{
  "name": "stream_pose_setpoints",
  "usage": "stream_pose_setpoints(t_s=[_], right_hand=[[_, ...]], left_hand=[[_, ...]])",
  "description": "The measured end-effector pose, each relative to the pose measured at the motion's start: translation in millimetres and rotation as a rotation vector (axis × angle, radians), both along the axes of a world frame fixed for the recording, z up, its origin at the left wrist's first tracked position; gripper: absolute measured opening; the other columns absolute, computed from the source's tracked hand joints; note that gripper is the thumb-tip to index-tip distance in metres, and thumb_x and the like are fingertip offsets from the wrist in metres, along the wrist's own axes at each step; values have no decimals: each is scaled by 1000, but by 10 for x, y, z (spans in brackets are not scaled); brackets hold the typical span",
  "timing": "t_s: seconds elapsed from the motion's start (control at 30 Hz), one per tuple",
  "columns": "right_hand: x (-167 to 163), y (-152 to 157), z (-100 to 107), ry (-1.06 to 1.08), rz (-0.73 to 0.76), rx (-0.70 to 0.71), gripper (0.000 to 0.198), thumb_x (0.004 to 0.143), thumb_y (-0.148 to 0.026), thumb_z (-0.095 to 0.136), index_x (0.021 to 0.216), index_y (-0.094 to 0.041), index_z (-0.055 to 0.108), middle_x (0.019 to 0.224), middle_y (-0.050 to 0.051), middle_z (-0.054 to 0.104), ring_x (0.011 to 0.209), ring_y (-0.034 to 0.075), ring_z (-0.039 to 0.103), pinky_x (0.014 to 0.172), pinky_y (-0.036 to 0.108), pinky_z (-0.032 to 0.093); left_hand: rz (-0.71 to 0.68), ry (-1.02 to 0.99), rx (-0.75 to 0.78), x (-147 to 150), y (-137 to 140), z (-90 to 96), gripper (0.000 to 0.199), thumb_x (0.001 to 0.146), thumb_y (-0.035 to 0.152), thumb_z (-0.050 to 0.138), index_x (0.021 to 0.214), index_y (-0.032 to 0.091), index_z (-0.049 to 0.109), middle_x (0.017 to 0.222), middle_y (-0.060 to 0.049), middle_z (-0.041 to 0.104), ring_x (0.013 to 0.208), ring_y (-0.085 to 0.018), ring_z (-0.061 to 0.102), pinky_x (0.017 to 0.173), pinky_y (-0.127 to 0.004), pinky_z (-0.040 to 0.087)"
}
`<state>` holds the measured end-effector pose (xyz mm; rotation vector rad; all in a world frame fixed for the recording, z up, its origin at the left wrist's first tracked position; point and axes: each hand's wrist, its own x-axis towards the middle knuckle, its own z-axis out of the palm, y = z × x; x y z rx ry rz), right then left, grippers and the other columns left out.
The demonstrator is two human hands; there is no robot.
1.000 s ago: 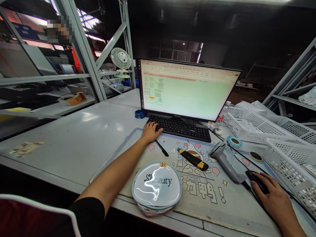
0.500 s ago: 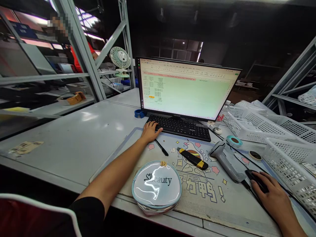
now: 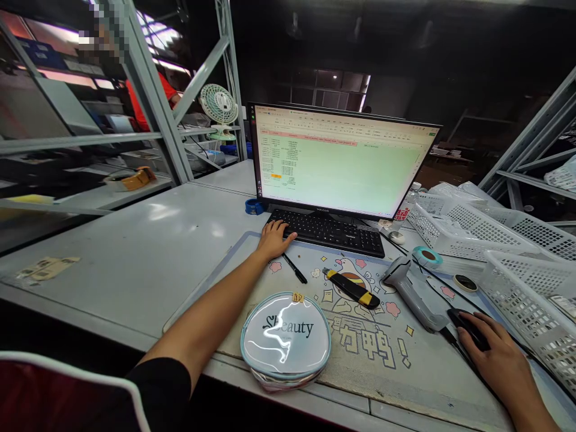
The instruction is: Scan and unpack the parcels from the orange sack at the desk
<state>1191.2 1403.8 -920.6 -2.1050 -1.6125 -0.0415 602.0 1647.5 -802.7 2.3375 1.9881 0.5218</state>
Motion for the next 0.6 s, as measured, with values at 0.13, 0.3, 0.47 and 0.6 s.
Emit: stream_pose_setpoints(t_s=[0.13,0.3,0.47,0.6], right_hand=[[42,15,-32,1,7,-12,63,84,-73,52,128,-33,73,140,5,65,120,35,70,90,46,62],[98,36,-101,10,52,-5,60,85,-73,54,127,-34,71,139,5,65,124,35,68,91,48,61],[111,30,-117,9,45,-4,61,85,-75,54,130,-36,70,140,5,64,123,35,69,87,48,61],[103,21,-100,0,5,-12,62,83,-75,55,127,-36,73,139,6,66,115,36,73,83,48,62]], left_hand=[[0,1,-7,3,-4,6,74,103,70,34,153,18,52,168,-13,41,159,-37,26,133,-53,18],[6,5,-4,8,-11,14,73,103,69,35,153,18,53,168,-13,41,159,-37,27,133,-52,19],[2,9,-8,5,-13,18,74,103,70,34,154,19,52,168,-12,41,159,-37,27,133,-52,19],[-5,15,-21,5,-22,19,76,103,70,33,155,17,50,169,-13,38,160,-38,24,133,-54,18]])
